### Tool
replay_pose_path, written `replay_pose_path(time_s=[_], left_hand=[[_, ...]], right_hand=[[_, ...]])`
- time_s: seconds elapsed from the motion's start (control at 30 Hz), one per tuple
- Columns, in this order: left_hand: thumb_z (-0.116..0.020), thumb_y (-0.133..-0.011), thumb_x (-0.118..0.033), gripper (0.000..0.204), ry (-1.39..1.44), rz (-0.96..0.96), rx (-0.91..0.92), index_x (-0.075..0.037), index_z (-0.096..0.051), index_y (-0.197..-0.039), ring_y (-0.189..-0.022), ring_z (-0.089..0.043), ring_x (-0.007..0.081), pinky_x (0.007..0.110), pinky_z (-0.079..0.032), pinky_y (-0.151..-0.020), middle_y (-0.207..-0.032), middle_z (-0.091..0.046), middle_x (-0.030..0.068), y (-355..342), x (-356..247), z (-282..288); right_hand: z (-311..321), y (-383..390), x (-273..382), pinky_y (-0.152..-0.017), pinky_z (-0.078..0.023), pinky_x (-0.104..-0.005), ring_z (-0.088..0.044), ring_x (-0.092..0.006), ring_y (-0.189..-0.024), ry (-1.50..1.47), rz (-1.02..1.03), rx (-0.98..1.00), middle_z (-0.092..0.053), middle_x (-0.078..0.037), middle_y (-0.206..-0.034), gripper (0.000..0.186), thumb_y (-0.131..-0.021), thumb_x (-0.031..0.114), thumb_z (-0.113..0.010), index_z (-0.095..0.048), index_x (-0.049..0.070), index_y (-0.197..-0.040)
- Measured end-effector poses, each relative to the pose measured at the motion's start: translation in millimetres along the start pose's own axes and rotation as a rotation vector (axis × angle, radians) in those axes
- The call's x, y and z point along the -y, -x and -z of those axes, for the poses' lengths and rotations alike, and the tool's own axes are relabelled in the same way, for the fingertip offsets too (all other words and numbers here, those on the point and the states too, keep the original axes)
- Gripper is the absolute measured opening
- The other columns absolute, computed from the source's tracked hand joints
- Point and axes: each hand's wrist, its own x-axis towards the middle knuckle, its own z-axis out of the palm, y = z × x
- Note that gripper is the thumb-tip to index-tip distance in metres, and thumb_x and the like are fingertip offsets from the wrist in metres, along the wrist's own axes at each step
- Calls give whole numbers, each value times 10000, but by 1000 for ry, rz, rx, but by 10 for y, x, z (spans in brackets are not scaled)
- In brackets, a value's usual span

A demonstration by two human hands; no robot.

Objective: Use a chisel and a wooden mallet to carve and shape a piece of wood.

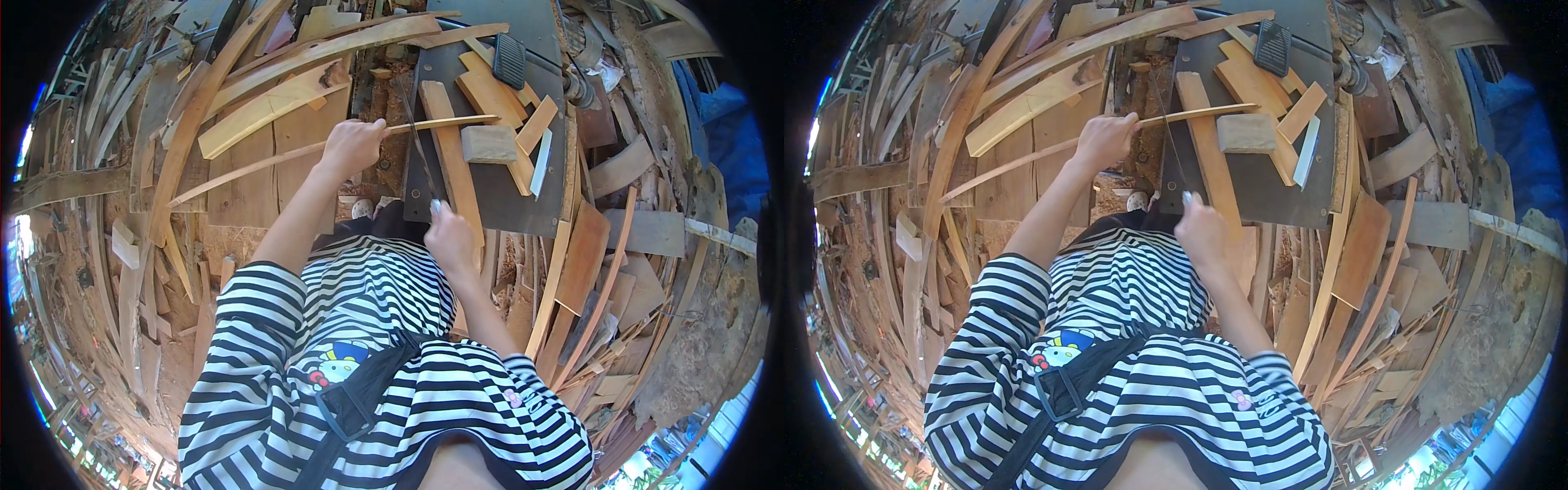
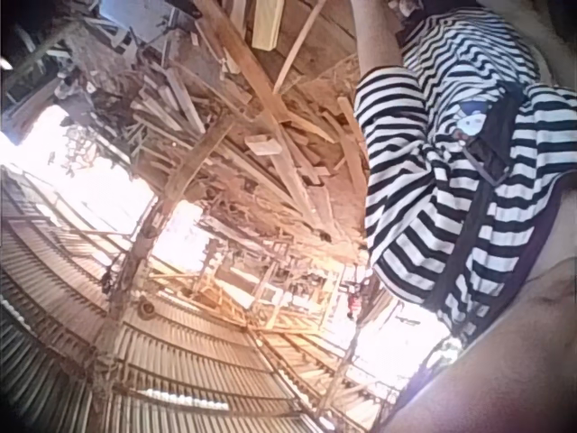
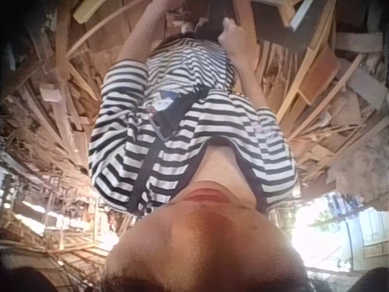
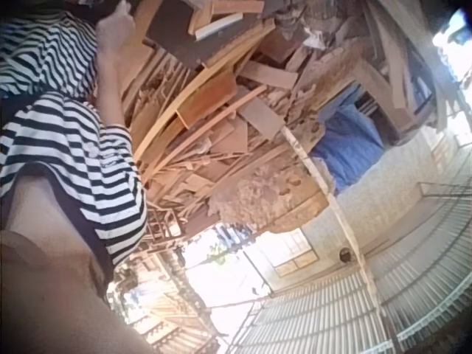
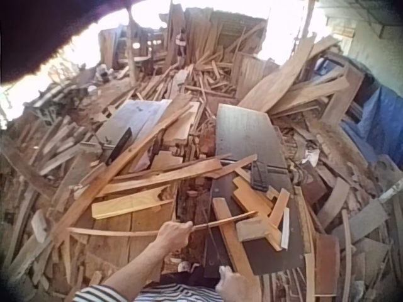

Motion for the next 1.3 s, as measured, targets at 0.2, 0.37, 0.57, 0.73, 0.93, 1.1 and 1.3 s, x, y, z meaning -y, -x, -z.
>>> replay_pose_path(time_s=[0.2,0.37,0.57,0.73,0.93,1.1,1.3], left_hand=[[-508,-947,-257,212,-21,34,3,-66,-552,-865,-669,-633,362,482,-472,-605,-659,-621,168,53,32,-57],[-499,-952,-266,231,4,7,48,-67,-555,-847,-661,-638,352,471,-474,-594,-654,-624,159,53,-1,-34],[-518,-924,-248,216,-43,37,35,-60,-597,-854,-673,-664,327,442,-501,-608,-678,-655,152,73,-11,-50],[-526,-916,-240,207,-23,46,34,-56,-591,-846,-668,-661,330,445,-499,-605,-673,-652,156,39,-7,-1],[-516,-931,-249,222,-21,17,-8,-60,-579,-834,-661,-656,336,451,-493,-594,-652,-643,157,30,-38,-17],[-493,-949,-253,211,6,28,37,-68,-540,-859,-666,-630,369,488,-472,-599,-667,-626,168,85,-20,-29],[-501,-942,-238,192,24,-8,-25,-70,-539,-858,-645,-626,365,480,-469,-591,-652,-622,166,48,16,-55]], right_hand=[[-1,196,-18,-558,-481,-524,-631,-425,-623,19,-4,33,-616,-245,-644,185,-927,155,-493,-576,5,-858],[-61,-112,16,-576,-486,-533,-636,-430,-653,5,28,-2,-626,-253,-670,175,-919,166,-497,-584,18,-885],[-124,-62,6,-594,-497,-530,-644,-432,-670,11,20,-3,-629,-260,-674,199,-920,174,-500,-586,5,-862],[-141,-205,38,-588,-488,-535,-638,-435,-656,5,32,-34,-625,-264,-673,191,-921,168,-507,-586,11,-848],[-128,-450,74,-595,-481,-533,-636,-432,-672,-16,46,-103,-632,-251,-688,182,-921,166,-514,-592,20,-846],[-79,-377,75,-595,-475,-527,-633,-426,-671,-174,53,-158,-635,-241,-693,193,-923,180,-526,-595,27,-828],[73,-446,105,-619,-483,-514,-637,-412,-681,-101,61,-185,-643,-227,-706,211,-905,194,-555,-605,8,-816]])
